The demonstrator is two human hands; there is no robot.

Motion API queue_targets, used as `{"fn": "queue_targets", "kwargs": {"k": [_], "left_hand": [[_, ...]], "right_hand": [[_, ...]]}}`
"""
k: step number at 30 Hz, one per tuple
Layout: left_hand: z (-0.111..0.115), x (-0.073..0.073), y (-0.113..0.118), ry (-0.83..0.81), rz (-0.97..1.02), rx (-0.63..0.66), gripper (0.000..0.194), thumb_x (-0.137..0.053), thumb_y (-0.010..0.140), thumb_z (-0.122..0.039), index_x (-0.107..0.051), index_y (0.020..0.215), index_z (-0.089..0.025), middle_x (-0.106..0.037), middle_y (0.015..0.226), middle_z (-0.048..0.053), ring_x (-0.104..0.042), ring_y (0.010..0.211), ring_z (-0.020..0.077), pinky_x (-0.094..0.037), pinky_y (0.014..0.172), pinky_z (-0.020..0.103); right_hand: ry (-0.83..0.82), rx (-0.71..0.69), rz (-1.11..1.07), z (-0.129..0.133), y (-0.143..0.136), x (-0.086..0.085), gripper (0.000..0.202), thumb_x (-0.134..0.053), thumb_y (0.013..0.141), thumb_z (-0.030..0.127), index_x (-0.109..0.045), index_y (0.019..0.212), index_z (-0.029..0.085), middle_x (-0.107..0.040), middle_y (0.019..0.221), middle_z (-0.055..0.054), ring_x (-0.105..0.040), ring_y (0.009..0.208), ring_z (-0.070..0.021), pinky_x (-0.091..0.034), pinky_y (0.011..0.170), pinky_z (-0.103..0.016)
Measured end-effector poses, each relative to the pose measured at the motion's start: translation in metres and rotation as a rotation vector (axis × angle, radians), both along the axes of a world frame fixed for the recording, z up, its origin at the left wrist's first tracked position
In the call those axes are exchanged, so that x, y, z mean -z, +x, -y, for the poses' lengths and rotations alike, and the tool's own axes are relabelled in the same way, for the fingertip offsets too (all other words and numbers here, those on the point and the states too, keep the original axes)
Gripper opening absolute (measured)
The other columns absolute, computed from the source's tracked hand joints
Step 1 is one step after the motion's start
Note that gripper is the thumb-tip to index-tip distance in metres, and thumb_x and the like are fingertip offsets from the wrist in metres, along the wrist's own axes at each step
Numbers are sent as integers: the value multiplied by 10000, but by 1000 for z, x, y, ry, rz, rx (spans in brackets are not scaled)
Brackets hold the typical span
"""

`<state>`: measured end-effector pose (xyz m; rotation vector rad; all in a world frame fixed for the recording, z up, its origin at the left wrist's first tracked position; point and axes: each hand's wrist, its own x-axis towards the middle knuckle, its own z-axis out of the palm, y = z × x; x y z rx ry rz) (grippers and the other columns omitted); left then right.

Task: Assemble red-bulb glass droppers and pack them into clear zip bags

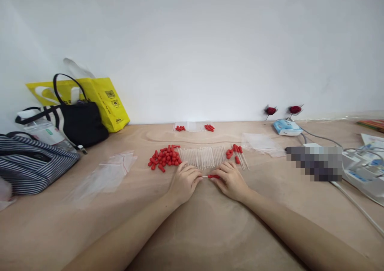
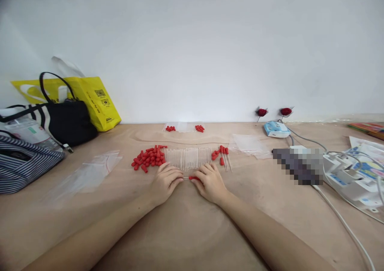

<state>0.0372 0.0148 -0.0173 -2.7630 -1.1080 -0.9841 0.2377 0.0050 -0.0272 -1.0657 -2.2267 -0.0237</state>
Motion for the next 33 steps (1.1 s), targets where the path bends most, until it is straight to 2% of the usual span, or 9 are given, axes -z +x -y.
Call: {"fn": "queue_targets", "kwargs": {"k": [3,6,9,13,19,24,27,33], "left_hand": [[2,-1,1,12,2,12,152,-439,860,-190,-583,813,-186,-677,812,0,-595,863,168,-222,979,441],[2,-1,1,37,16,10,168,-416,872,-210,-576,822,-191,-678,791,-7,-615,761,147,-215,998,449],[2,1,0,59,30,11,166,-417,872,-203,-576,826,-197,-684,787,-15,-619,686,130,-247,986,442],[2,1,-2,94,31,36,172,-423,872,-189,-592,839,-198,-691,794,-9,-626,692,127,-275,972,440],[3,-1,-3,232,41,115,197,-433,852,-112,-611,869,-193,-692,781,-13,-632,679,101,-303,982,416],[5,-2,-2,333,20,153,241,-400,850,-78,-616,874,-182,-685,747,-15,-620,633,85,-352,971,399],[5,-1,-2,348,16,160,234,-407,844,-73,-617,856,-176,-683,739,-15,-617,623,83,-380,953,387],[4,2,-2,333,20,166,238,-397,850,-78,-614,861,-174,-686,743,-8,-623,630,88,-412,919,383]], "right_hand": [[-28,-2,-3,0,0,-1,77,-539,799,246,-600,815,202,-618,776,-16,-493,772,-158,-312,742,-324],[-33,-14,-6,0,0,-2,78,-538,801,252,-599,819,207,-620,774,-14,-496,773,-158,-305,757,-334],[-14,-36,-5,0,0,-1,120,-525,813,261,-612,881,212,-625,797,-24,-498,784,-161,-300,769,-343],[25,-57,0,0,0,-1,165,-512,822,257,-626,937,220,-625,803,-33,-498,783,-159,-298,777,-353],[70,-66,-19,1,-1,-1,153,-504,828,282,-639,877,232,-634,781,-21,-513,768,-150,-313,787,-352],[116,-108,-71,3,-3,-2,138,-491,838,253,-627,861,241,-663,802,2,-551,837,-142,-241,914,-392],[138,-133,-108,3,-4,-2,134,-496,836,255,-629,835,240,-670,779,10,-570,829,-137,-206,940,-407],[144,-170,-133,2,-4,-1,130,-501,833,266,-625,821,229,-668,768,12,-589,780,-117,-214,937,-394]]}}
